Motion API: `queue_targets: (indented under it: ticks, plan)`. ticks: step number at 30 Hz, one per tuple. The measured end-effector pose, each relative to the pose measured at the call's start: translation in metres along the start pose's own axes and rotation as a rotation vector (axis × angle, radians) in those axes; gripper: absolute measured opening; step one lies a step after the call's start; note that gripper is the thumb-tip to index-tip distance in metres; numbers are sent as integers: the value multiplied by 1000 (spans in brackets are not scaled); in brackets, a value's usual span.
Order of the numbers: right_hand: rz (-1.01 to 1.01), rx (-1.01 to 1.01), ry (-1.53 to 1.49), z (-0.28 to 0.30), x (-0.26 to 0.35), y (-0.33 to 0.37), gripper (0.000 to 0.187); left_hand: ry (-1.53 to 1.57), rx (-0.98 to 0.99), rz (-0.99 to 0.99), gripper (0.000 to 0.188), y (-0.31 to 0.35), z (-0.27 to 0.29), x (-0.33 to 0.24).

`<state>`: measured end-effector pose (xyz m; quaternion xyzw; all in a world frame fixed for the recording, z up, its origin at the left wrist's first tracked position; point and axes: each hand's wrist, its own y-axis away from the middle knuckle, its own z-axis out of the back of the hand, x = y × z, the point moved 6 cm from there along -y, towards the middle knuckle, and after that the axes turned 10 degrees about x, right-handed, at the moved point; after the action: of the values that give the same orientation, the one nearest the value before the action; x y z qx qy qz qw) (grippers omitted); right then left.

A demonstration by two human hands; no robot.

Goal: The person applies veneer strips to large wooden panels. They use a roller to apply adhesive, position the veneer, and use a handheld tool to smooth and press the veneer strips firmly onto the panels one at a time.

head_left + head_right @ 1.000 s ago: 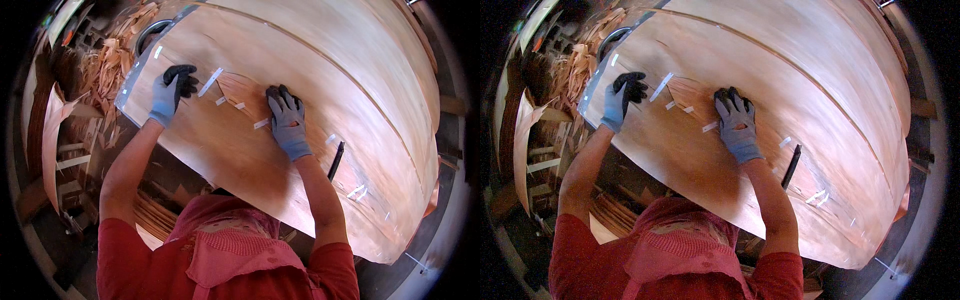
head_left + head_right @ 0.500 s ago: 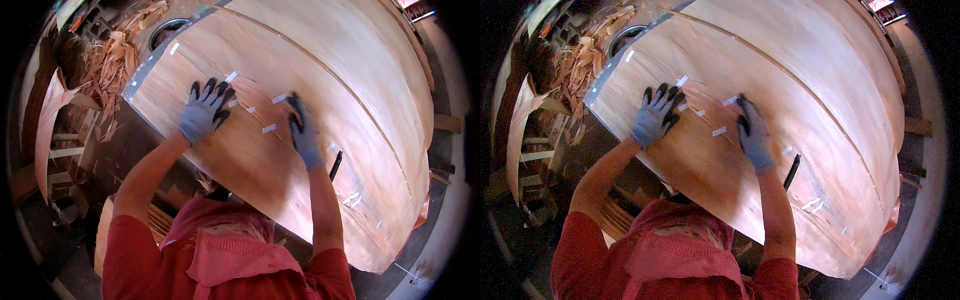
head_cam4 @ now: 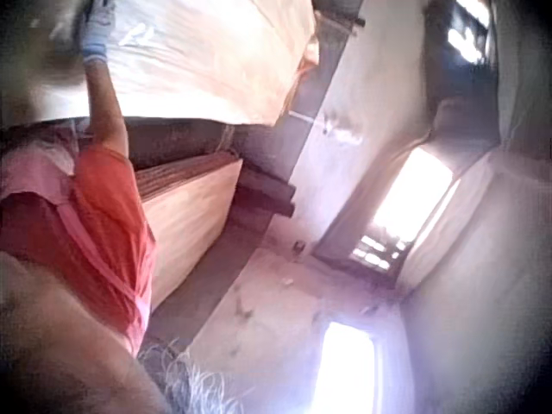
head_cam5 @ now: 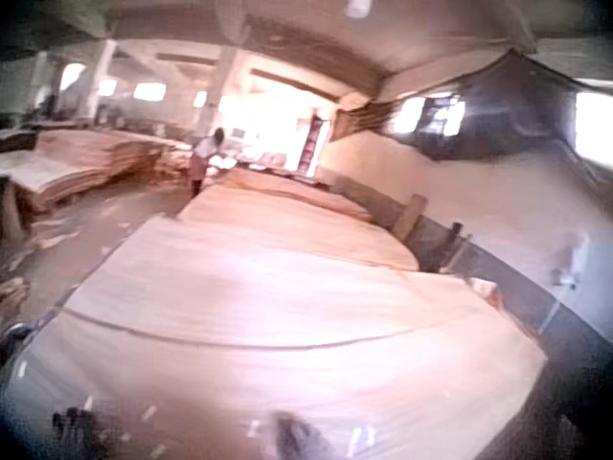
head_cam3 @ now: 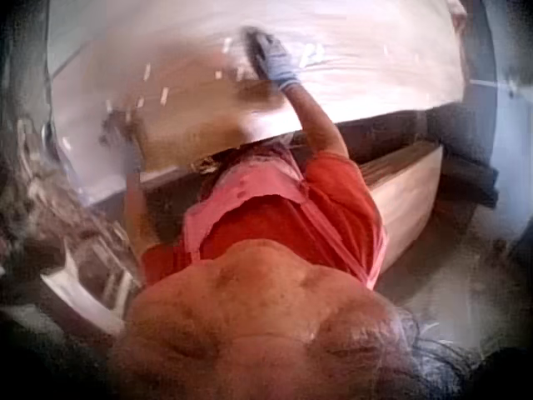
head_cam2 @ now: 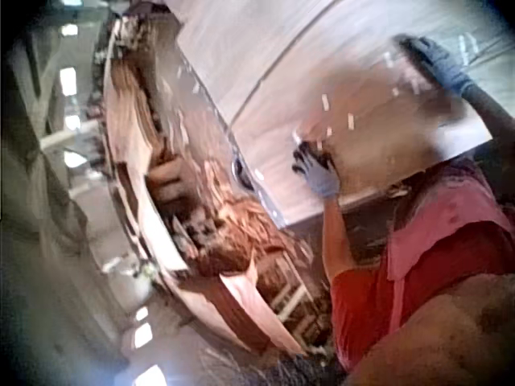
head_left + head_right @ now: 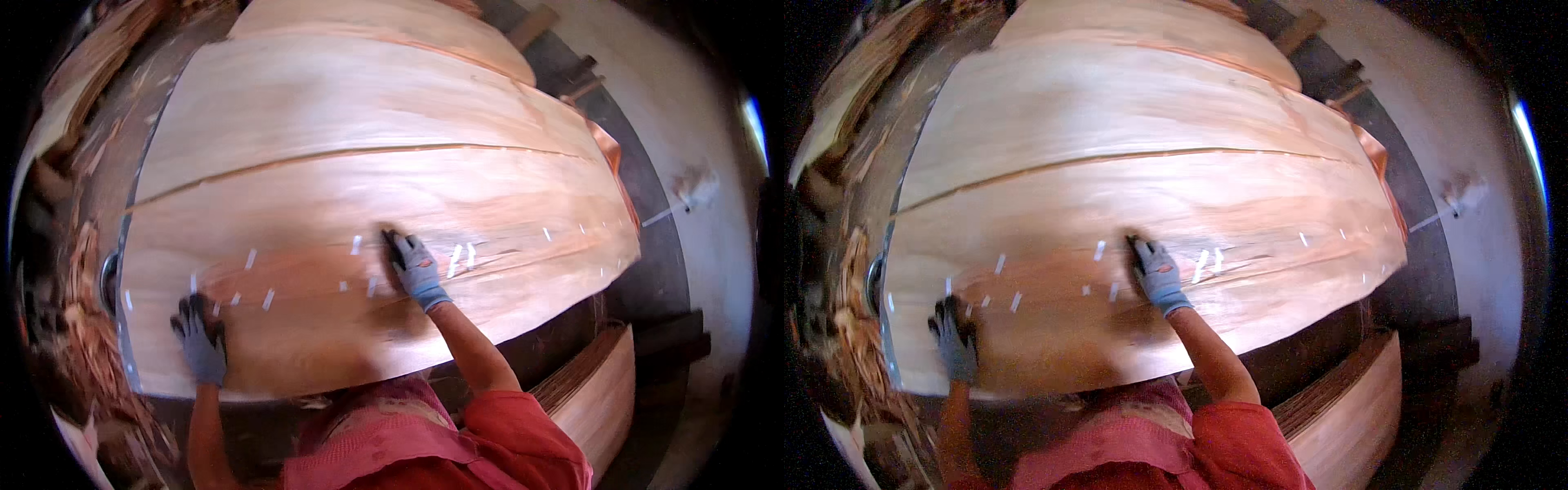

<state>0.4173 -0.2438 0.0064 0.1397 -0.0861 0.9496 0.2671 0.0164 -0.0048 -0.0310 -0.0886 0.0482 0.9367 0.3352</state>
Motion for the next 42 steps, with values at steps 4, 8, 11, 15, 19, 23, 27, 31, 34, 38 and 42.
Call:
queue_targets:
  ticks: [4,8,11,15,19,23,27,31,34,38,42]
  plan:
    - [-62,-245,-822,-10,-87,20,38,12,-10,-83,69,-7,5,-32]
    - [-266,-182,-1597,41,-52,42,38,-20,-31,-43,70,0,9,-4]
    - [-205,104,-1501,42,-49,69,33,-61,-79,-67,71,-1,-5,11]
    - [-198,-192,-1202,53,-93,101,52,-90,-45,-61,70,-8,-16,-1]
    - [-172,-263,-921,91,-123,119,52,-168,91,-4,63,-21,-12,14]
    - [-247,-343,-363,133,-183,127,38,-164,-62,-43,55,-42,1,-33]
    - [-333,-367,-362,149,-278,142,40,175,44,-278,57,-89,-2,-149]
    - [-248,-279,-82,165,-354,110,58,111,89,-407,60,-124,-16,-268]
    - [-220,-168,144,173,-403,74,66,7,132,-420,61,-148,-28,-330]
    - [-307,-4,310,174,-465,39,59,-133,149,-362,63,-168,-46,-371]
    - [-324,110,507,136,-511,50,49,-223,193,-312,63,-169,-55,-383]
